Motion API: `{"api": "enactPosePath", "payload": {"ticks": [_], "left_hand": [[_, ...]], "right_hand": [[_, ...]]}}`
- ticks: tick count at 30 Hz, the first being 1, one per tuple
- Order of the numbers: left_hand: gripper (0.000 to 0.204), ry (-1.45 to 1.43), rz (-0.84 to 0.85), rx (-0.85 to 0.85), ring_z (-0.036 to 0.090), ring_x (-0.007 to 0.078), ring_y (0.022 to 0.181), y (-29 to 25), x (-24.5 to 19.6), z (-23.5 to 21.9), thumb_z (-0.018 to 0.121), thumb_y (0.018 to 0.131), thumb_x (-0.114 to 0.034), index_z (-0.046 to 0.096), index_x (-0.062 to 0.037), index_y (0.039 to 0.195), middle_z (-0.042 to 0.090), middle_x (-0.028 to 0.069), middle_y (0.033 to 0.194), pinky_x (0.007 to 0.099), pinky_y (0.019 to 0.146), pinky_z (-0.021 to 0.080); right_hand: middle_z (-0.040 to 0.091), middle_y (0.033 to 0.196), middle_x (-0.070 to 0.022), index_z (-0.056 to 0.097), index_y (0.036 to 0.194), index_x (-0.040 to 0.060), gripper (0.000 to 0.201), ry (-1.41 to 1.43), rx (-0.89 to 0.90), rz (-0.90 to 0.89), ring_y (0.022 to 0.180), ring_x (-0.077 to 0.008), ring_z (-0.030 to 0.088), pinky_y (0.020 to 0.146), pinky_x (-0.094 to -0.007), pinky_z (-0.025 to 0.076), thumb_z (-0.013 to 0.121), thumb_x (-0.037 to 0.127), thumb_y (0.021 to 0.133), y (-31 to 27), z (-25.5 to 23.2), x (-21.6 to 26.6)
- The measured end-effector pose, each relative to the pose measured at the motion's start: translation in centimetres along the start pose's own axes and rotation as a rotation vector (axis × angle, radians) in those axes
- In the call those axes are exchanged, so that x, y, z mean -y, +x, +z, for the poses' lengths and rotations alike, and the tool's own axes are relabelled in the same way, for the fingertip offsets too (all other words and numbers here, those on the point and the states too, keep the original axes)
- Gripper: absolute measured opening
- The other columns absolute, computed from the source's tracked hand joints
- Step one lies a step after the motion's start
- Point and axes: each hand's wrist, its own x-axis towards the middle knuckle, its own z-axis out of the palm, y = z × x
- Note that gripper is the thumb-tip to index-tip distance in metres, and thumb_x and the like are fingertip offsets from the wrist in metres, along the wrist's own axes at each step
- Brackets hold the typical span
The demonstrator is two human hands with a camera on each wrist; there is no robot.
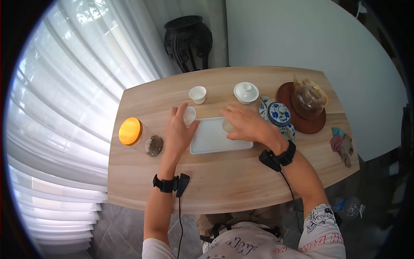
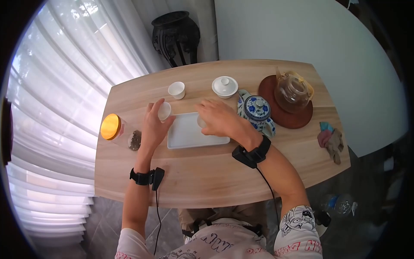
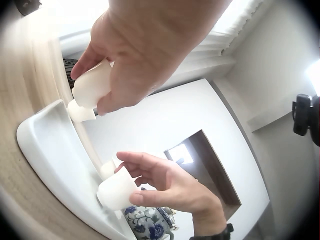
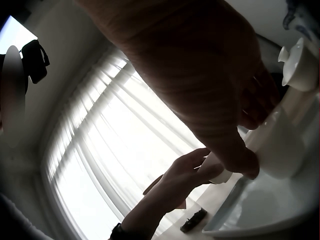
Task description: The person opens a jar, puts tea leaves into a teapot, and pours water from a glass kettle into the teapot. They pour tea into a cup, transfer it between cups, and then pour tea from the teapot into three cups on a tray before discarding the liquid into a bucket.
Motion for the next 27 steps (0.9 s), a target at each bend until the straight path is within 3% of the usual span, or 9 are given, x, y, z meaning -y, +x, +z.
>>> {"api": "enactPosePath", "payload": {"ticks": [1,4,7,10,13,16,21,27], "left_hand": [[0.063,-0.037,0.028,0.034,0.065,0.0401,0.112,-0.6,-0.6,0.0,0.085,0.08,-0.011,0.062,0.0003,0.137,0.064,0.0212,0.124,0.0447,0.093,0.053],[0.064,-0.1,0.04,0.131,0.065,0.04,0.111,-2.1,-2.3,0.3,0.086,0.08,-0.009,0.06,-0.0009,0.138,0.064,0.0197,0.122,0.0441,0.093,0.054],[0.07,-0.069,0.053,0.18,0.065,0.0409,0.111,-3.0,-2.9,0.7,0.086,0.079,-0.008,0.057,-0.003,0.142,0.063,0.0198,0.123,0.0453,0.092,0.054],[0.072,-0.06,0.064,0.193,0.065,0.0411,0.111,-3.7,-2.6,1.3,0.086,0.08,-0.009,0.055,-0.0038,0.144,0.063,0.0199,0.124,0.046,0.092,0.054],[0.074,-0.058,0.08,0.173,0.065,0.0414,0.111,-3.9,-2.6,1.4,0.086,0.08,-0.009,0.053,-0.0037,0.146,0.062,0.0199,0.125,0.0465,0.092,0.054],[0.077,-0.054,0.08,0.157,0.065,0.0412,0.112,-4.1,-2.4,1.5,0.087,0.079,-0.01,0.052,-0.003,0.147,0.062,0.0198,0.125,0.0467,0.092,0.054],[0.084,-0.094,0.054,0.137,0.064,0.0406,0.116,-4.4,-2.4,1.3,0.089,0.078,-0.012,0.048,-0.0022,0.151,0.061,0.0204,0.13,0.0464,0.095,0.054],[0.089,-0.154,0.106,0.123,0.063,0.0408,0.122,-4.7,-2.0,1.2,0.09,0.077,-0.013,0.045,-0.0023,0.153,0.059,0.021,0.137,0.0455,0.103,0.052]], "right_hand": [[0.06,0.132,-0.0217,0.055,0.141,-0.0066,0.073,-0.005,-0.004,-0.007,0.131,-0.0369,0.055,0.114,-0.0423,0.045,0.08,0.021,0.078,-0.1,0.2,-0.2],[0.066,0.121,-0.0213,0.062,0.116,-0.0018,0.053,-0.018,-0.172,-0.099,0.121,-0.038,0.061,0.106,-0.0437,0.048,0.084,0.02,0.073,-0.3,1.4,-0.7],[0.065,0.127,-0.0223,0.061,0.119,-0.0022,0.056,-0.012,-0.151,-0.085,0.125,-0.0376,0.06,0.107,-0.0434,0.048,0.084,0.021,0.074,-0.3,1.4,-0.6],[0.059,0.143,-0.0233,0.054,0.143,-0.0051,0.073,0.036,0.012,-0.012,0.139,-0.0367,0.052,0.115,-0.0434,0.044,0.081,0.023,0.082,-0.7,-0.1,0.2],[0.062,0.14,-0.0222,0.054,0.144,-0.0038,0.072,0.136,-0.013,0.105,0.134,-0.038,0.056,0.113,-0.0449,0.046,0.08,0.024,0.084,0.6,-1.4,0.6],[0.062,0.14,-0.0216,0.054,0.144,-0.0032,0.072,0.001,-0.207,-0.016,0.13,-0.0388,0.059,0.11,-0.0455,0.048,0.081,0.026,0.084,5.8,-0.6,-1.0],[0.062,0.141,-0.021,0.055,0.143,-0.0015,0.07,-0.101,-0.187,-0.073,0.132,-0.0377,0.058,0.111,-0.0453,0.048,0.08,0.024,0.084,14.0,1.0,-2.7],[0.061,0.144,-0.0218,0.054,0.146,-0.0007,0.073,0.032,-0.021,0.003,0.134,-0.0382,0.057,0.113,-0.0438,0.047,0.081,0.024,0.083,16.1,1.3,-3.1]]}}
